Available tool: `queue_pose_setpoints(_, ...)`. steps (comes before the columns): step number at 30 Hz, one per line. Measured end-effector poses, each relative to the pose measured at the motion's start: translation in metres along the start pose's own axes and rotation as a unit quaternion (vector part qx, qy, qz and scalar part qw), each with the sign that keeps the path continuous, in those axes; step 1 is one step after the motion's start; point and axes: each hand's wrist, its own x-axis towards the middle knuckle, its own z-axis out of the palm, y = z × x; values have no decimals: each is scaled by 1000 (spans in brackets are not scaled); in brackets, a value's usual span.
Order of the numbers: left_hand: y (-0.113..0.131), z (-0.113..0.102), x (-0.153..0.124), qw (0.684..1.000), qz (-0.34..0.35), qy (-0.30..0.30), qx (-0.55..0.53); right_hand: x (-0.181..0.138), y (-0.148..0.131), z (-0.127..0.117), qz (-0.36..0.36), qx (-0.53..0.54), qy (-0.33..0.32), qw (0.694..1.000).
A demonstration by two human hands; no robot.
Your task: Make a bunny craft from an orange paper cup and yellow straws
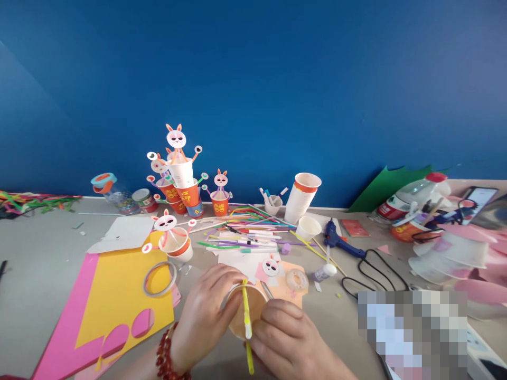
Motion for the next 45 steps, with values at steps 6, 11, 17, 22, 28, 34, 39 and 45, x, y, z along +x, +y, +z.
queue_pose_setpoints(6, 0, 1, -1, 1000, -8, -7, 3, -1, 0, 2, 0, -3, -1, 1000)
queue_pose_setpoints(11, 0, 0, -2, 999, -20, -17, -19, -1, 1, 2, 2, 1, -2, 1000)
queue_pose_setpoints(17, -1, 0, -1, 999, -29, -18, -18, 0, 1, 1, 2, 0, 8, 1000)
queue_pose_setpoints(22, 0, 0, -1, 999, -25, -2, -27, -1, 0, 1, 3, 0, 5, 1000)
queue_pose_setpoints(28, -2, 0, 2, 1000, -16, 9, -22, -4, 1, 2, -3, 8, 12, 1000)
queue_pose_setpoints(34, -3, -2, 3, 1000, -15, 20, -11, -2, 1, 0, 5, 10, -5, 1000)
queue_pose_setpoints(39, -1, -1, 3, 999, -14, 45, -4, -2, 1, 0, -2, 15, 7, 1000)
queue_pose_setpoints(45, 0, -2, 4, 999, -10, 46, 1, -3, 2, 0, 6, 32, 2, 999)
